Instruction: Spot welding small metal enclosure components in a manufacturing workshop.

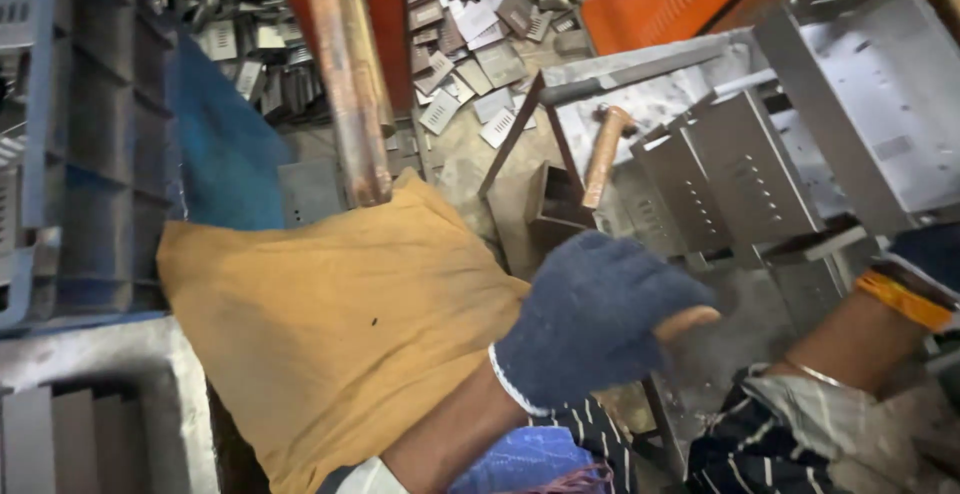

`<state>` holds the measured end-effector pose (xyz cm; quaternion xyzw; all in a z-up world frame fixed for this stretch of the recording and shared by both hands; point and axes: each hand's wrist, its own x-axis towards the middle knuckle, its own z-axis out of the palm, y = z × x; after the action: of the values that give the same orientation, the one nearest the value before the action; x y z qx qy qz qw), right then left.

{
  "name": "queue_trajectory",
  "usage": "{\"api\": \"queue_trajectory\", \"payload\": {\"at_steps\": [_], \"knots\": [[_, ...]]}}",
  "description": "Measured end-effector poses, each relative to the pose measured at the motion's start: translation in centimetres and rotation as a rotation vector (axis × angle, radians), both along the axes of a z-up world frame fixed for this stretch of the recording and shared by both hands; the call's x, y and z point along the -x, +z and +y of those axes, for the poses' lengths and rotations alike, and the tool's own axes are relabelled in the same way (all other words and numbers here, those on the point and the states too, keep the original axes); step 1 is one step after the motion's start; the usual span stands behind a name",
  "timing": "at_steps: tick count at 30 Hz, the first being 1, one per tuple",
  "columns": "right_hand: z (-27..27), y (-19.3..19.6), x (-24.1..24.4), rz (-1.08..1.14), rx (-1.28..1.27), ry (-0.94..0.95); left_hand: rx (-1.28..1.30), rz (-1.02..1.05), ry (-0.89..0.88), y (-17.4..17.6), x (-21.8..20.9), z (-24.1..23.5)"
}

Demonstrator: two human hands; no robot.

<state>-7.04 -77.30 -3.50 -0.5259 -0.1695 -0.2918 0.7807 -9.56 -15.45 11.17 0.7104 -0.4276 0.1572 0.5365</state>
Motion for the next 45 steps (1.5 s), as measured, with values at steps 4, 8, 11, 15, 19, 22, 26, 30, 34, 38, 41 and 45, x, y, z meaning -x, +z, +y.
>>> {"api": "queue_trajectory", "payload": {"at_steps": [4,8,11,15,19,22,26,30,34,38,41,45], "knots": [[-5.7,-8.5,2.5,-0.210,-0.131,0.001,-0.007,0.050,0.045,-2.1,-1.5,-0.7],[8.7,-0.1,5.3,0.234,0.282,-1.013,-0.004,0.114,0.075,-3.3,-2.7,0.3],[17.1,3.3,1.5,0.046,0.249,-0.710,0.010,0.169,0.113,-4.1,-3.3,2.0],[34.8,7.4,-3.0,0.100,0.589,-0.487,-0.042,0.248,0.249,-5.3,-3.2,6.2],[49.5,6.5,-4.0,0.103,1.232,-0.077,-0.011,0.317,0.469,-7.2,-2.3,11.3],[58.2,5.8,-3.4,0.151,1.356,0.332,0.055,0.479,0.671,-8.8,-1.1,15.9],[65.7,4.9,-1.9,0.001,1.323,0.595,0.159,0.687,0.887,-9.2,2.3,23.0],[71.0,5.0,-0.8,-0.130,1.291,0.824,-0.104,0.376,1.360,-11.4,6.8,31.3],[73.0,4.3,0.2,-0.148,1.354,0.933,-0.804,0.029,1.984,-9.4,10.6,36.4],[74.2,5.0,0.5,-0.154,1.319,0.973,-0.752,0.483,1.944,-20.2,16.1,44.8],[76.2,7.5,0.8,-0.184,1.250,0.960,-0.778,0.319,1.893,-17.3,16.8,46.5],[79.7,13.6,2.5,-0.429,1.007,0.705,-0.971,0.155,1.829,-5.4,16.6,41.5]]}}
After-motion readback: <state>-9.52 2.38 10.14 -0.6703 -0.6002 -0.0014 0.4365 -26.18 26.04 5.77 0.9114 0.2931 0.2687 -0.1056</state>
